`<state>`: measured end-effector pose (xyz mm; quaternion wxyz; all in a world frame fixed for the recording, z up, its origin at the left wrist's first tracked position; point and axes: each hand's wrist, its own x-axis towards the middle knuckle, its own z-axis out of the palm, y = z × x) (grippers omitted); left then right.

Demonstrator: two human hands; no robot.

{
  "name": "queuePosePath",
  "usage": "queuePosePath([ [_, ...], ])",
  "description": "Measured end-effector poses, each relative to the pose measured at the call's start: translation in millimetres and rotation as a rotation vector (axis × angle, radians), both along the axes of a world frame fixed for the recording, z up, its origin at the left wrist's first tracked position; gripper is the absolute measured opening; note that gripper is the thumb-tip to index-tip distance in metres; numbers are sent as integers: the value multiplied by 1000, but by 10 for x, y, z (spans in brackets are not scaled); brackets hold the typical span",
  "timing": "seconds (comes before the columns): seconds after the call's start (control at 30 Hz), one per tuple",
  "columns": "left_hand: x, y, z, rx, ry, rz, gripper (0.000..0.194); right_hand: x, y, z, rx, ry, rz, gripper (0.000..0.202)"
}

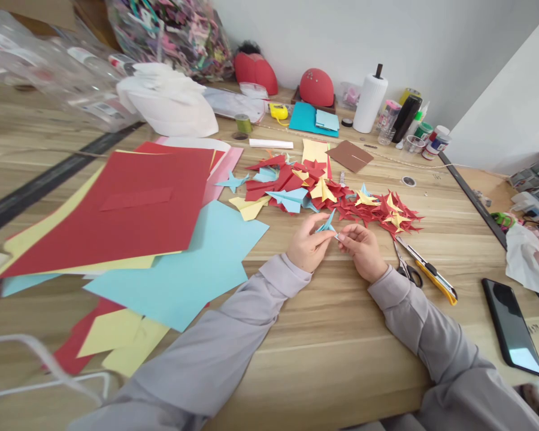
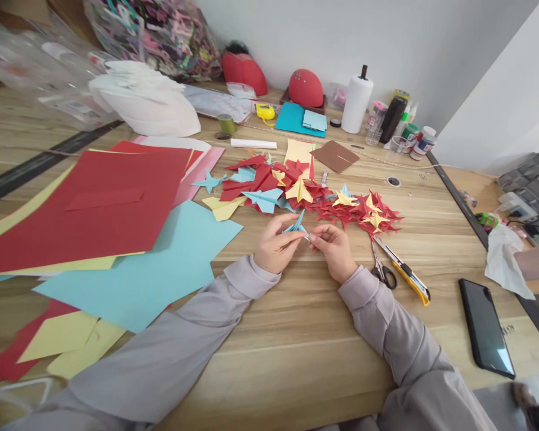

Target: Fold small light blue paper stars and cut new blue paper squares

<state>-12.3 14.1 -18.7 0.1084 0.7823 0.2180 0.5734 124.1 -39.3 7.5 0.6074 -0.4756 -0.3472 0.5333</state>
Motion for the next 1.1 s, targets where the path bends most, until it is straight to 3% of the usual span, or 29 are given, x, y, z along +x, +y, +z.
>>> queuePosePath([
  [1.1,6,3,-9,-25,2,-22,14,1,-15,20,-2,39,20,21],
])
